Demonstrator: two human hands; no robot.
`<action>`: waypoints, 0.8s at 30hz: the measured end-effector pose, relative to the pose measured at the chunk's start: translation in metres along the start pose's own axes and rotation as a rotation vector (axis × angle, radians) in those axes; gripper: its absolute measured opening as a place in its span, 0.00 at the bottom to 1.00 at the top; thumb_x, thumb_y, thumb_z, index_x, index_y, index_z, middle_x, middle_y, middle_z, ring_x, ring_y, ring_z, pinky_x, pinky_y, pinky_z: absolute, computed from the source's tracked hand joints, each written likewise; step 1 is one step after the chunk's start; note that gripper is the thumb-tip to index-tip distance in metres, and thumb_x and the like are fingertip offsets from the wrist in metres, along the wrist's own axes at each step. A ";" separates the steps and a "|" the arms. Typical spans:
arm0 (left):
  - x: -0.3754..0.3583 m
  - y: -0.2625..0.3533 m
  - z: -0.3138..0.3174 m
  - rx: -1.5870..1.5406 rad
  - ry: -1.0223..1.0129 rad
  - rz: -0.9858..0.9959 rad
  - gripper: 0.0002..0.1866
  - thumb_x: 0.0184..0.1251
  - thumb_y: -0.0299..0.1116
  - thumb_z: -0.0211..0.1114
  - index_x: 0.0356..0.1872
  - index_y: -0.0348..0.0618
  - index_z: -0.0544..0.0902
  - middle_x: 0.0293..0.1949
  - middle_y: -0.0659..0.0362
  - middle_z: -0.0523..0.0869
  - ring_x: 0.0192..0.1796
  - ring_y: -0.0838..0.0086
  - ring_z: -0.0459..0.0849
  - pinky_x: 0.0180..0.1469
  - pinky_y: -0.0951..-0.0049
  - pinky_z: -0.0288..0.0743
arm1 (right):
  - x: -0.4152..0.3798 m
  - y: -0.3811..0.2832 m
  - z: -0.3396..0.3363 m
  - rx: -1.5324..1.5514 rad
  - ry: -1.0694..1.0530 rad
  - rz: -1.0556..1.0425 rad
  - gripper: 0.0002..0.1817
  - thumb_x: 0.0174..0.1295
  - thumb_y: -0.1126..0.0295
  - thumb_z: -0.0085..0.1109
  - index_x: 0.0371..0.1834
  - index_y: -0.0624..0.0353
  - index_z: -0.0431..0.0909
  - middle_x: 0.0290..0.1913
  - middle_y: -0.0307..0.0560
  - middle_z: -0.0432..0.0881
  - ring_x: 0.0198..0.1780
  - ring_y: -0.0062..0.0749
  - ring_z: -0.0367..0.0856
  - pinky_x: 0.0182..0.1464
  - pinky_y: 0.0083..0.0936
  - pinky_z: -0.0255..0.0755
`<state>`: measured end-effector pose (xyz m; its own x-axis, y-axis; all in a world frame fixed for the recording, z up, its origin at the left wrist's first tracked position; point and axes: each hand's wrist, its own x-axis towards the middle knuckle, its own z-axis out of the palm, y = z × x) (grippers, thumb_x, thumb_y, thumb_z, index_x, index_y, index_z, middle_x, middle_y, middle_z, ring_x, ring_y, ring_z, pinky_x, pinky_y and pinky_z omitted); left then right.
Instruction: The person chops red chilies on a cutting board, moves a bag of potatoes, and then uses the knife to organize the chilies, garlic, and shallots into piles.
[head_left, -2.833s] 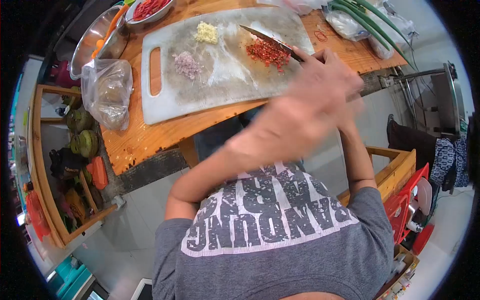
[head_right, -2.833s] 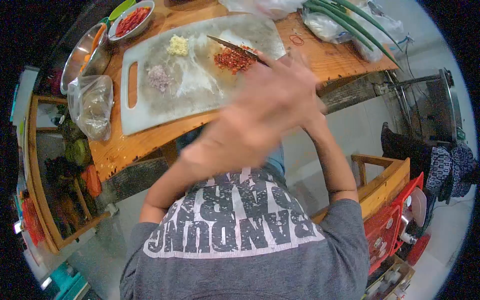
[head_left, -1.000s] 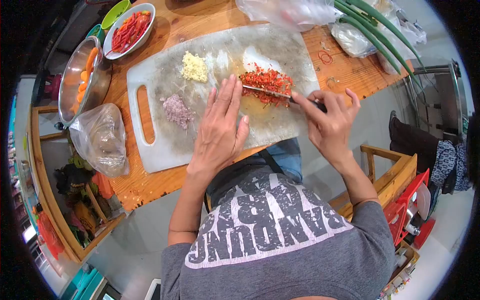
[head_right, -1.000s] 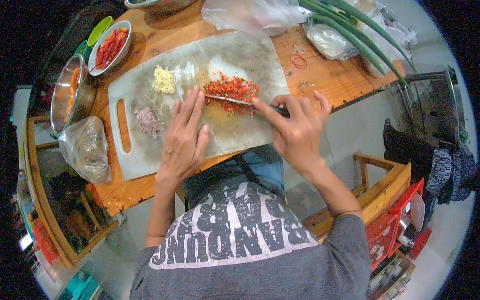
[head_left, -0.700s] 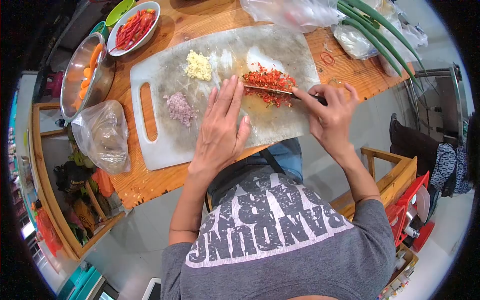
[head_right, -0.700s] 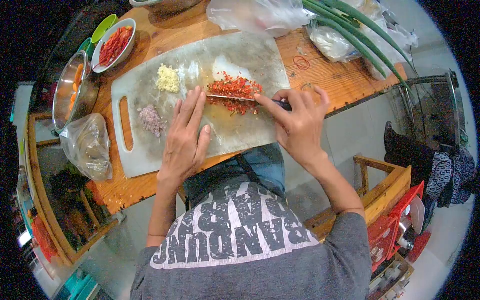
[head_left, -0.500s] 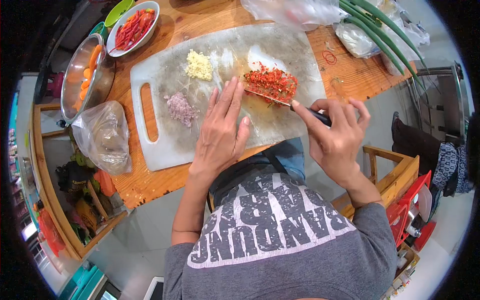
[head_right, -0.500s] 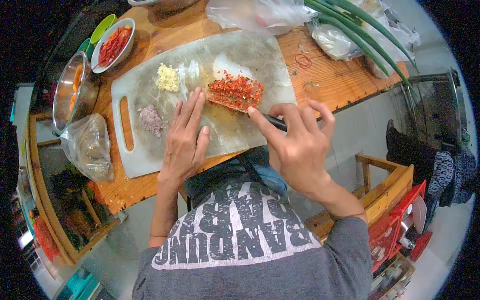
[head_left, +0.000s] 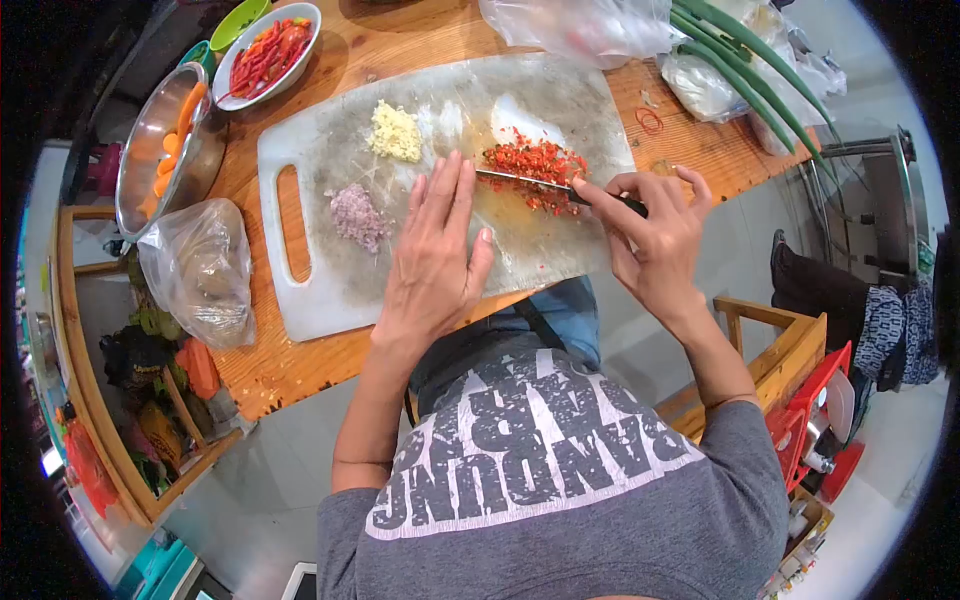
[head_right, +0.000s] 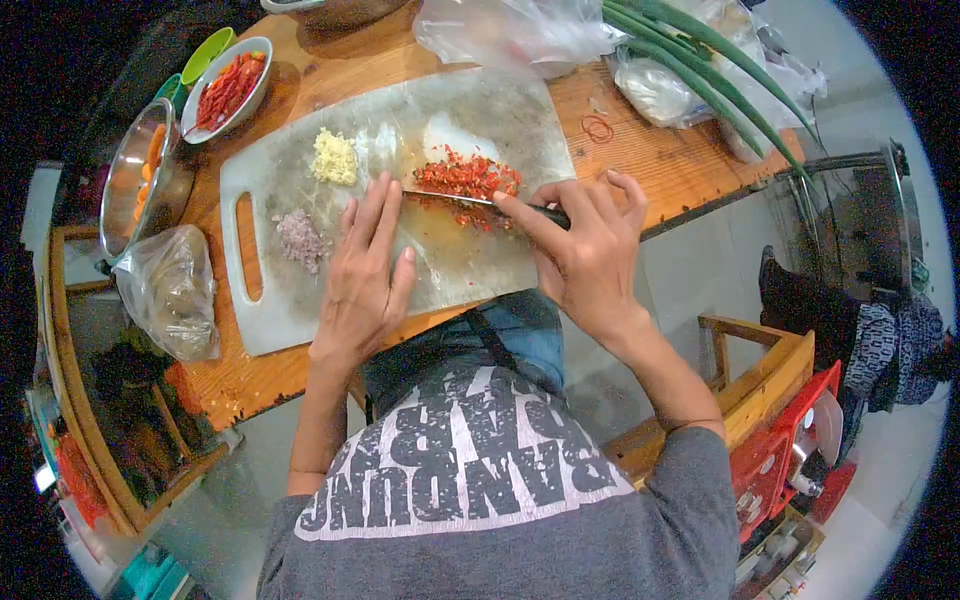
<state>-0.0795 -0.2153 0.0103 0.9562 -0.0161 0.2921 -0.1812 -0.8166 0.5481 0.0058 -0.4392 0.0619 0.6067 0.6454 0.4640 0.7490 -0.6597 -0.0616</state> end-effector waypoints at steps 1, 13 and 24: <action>-0.002 0.000 -0.001 -0.019 -0.005 0.005 0.34 0.68 0.27 0.55 0.76 0.32 0.62 0.77 0.42 0.64 0.78 0.50 0.64 0.81 0.51 0.50 | -0.001 -0.005 -0.007 -0.026 0.012 -0.009 0.25 0.51 0.75 0.69 0.54 0.37 0.89 0.38 0.32 0.81 0.41 0.28 0.76 0.64 0.41 0.57; -0.006 -0.003 -0.005 -0.023 0.019 0.040 0.33 0.66 0.25 0.56 0.75 0.31 0.65 0.75 0.41 0.67 0.75 0.49 0.68 0.81 0.50 0.51 | -0.013 -0.004 -0.004 -0.014 0.024 -0.012 0.27 0.50 0.78 0.68 0.54 0.36 0.89 0.41 0.33 0.81 0.39 0.29 0.76 0.64 0.41 0.58; -0.008 -0.004 -0.006 -0.003 0.051 0.057 0.31 0.64 0.28 0.58 0.68 0.23 0.71 0.69 0.37 0.73 0.72 0.48 0.73 0.78 0.51 0.58 | -0.014 -0.004 0.004 -0.024 -0.063 -0.005 0.27 0.50 0.78 0.67 0.54 0.36 0.89 0.40 0.32 0.81 0.42 0.29 0.76 0.66 0.43 0.56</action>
<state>-0.0878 -0.2085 0.0103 0.9316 -0.0330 0.3619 -0.2355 -0.8133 0.5320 -0.0045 -0.4439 0.0518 0.6189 0.6715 0.4075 0.7460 -0.6649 -0.0373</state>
